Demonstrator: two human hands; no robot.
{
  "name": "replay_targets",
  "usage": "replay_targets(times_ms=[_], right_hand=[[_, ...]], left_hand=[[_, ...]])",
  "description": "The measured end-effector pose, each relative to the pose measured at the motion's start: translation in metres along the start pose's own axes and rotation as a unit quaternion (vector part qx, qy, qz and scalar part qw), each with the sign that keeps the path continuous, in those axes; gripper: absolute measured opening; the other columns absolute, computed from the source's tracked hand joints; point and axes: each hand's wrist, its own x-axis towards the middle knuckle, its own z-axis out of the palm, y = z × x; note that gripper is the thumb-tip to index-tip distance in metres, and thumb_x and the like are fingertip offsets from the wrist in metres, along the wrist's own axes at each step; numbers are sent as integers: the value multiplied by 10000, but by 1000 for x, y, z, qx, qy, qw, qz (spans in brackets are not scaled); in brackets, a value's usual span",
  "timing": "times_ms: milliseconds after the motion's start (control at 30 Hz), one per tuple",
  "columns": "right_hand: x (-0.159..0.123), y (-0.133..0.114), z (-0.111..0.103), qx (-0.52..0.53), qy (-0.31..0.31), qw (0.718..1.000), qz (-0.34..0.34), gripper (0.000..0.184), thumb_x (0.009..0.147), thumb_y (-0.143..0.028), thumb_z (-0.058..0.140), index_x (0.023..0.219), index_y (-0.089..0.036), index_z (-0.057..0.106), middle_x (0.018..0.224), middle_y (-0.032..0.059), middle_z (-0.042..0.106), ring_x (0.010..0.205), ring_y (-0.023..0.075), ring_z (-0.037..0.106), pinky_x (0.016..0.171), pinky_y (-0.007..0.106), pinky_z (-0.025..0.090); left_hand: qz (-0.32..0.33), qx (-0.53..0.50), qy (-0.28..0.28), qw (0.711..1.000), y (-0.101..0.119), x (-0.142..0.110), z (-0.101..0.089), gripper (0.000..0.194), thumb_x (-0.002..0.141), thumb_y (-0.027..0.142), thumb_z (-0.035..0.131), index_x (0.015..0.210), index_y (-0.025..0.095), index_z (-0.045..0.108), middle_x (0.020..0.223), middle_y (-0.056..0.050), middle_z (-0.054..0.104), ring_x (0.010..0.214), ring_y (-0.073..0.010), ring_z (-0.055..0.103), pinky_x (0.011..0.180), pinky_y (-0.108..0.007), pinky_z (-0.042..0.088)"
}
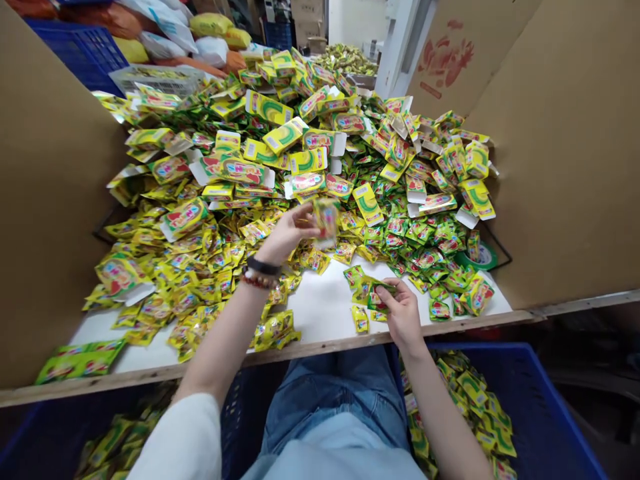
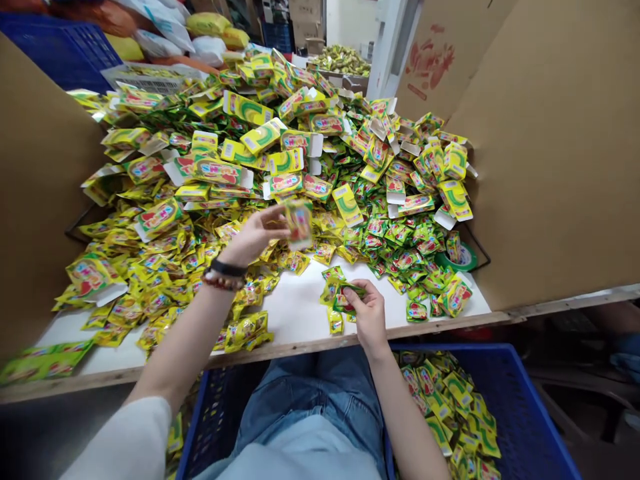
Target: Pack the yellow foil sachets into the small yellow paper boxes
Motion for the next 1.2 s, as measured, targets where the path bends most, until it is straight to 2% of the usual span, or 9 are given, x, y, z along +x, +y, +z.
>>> replay_targets(times_ms=[100,200,367,500,700,767,900,1033,1200], right_hand=[[3,10,15,20,-15,1000,11,284,657,-372,811,825,-209,649,761,-12,719,663,145,669,613,266,560],[10,23,14,41,45,998,12,316,592,-360,838,774,-191,642,839,23,738,742,161,687,662,274,562],[19,27,-27,63,144,988,-1,350,573,-368,833,789,-200,614,652,-48,681,567,105,627,616,250,530],[9,17,-48,44,156,986,-26,305,607,-330,834,837,-191,689,776,-20,722,681,107,654,702,254,533],[-4,9,-28,-61,113,985,-116,172,737,-331,755,846,-199,748,783,6,730,682,137,654,619,252,529],[-4,7,-20,-81,93,983,-139,142,771,-329,727,840,-207,748,808,14,738,720,153,668,634,265,540],[-1,3,-11,-110,26,972,-205,96,833,-294,670,852,-234,743,853,19,748,852,183,694,768,314,557],[0,-8,-11,-155,-17,949,-275,141,889,-260,595,888,-253,736,905,33,750,928,202,694,858,363,546],[-3,-30,-7,-229,-80,926,-290,168,910,-225,552,916,-256,717,903,26,734,899,189,678,813,331,538]], left_hand=[[-7,45,2,999,-10,-50,37,476,748,143,574,1224,137,581,994,-79,579,839,-180,607,795,-373,546],[106,208,31,972,-11,-79,62,589,757,36,456,1324,189,507,1198,-119,526,1081,-227,552,950,-418,486],[227,430,-250,838,-10,-79,78,734,646,-29,523,1344,193,474,1380,-150,463,1279,-336,409,1008,-505,401],[221,519,-293,772,-17,-71,81,484,780,38,501,1246,166,540,1176,-149,593,1155,-323,507,981,-517,373],[241,509,-250,788,-25,-81,75,578,859,327,582,1351,77,413,1184,-194,560,1046,-316,547,854,-417,428],[239,501,-247,794,-29,-84,71,457,886,287,549,1291,88,475,1151,-188,582,1034,-310,558,855,-416,434],[192,367,-243,877,-30,-85,61,281,928,226,483,1189,144,546,1043,-129,655,978,-255,611,844,-380,473],[167,153,-246,942,-12,-95,53,417,950,320,466,1349,203,437,1286,-112,604,1108,-223,610,899,-348,499],[165,229,-191,940,11,-127,61,723,814,488,647,1419,218,357,1234,-91,633,1058,-256,642,882,-372,513]])
